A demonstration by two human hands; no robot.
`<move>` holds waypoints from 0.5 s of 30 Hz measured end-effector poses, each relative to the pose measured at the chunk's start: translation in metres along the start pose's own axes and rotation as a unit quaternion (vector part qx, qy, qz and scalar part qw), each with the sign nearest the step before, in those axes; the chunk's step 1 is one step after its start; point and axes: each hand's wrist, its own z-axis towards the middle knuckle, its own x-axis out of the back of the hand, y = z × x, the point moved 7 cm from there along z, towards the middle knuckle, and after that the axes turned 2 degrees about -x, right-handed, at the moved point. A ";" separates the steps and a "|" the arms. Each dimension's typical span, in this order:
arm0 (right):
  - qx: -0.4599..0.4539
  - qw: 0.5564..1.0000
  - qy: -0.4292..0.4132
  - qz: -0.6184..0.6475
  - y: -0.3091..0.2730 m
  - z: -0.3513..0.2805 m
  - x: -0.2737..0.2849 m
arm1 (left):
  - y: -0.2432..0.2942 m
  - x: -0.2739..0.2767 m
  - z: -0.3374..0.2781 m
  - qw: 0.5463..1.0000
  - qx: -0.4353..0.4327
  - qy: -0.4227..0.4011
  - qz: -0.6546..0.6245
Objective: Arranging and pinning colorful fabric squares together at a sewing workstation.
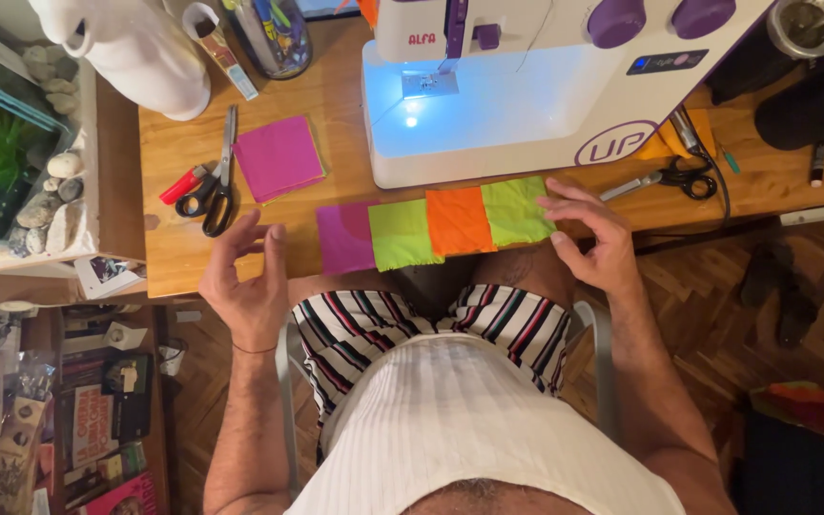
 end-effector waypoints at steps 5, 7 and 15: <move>-0.009 0.999 0.035 0.034 0.007 -0.001 0.000 | -0.021 0.002 -0.003 0.999 0.039 0.022 -0.006; -0.012 0.997 0.050 0.049 0.012 -0.005 0.002 | -0.027 -0.001 -0.006 0.998 0.055 0.030 -0.013; -0.149 0.894 0.207 0.369 0.092 -0.057 0.022 | -0.057 -0.011 -0.017 0.990 0.122 0.041 -0.059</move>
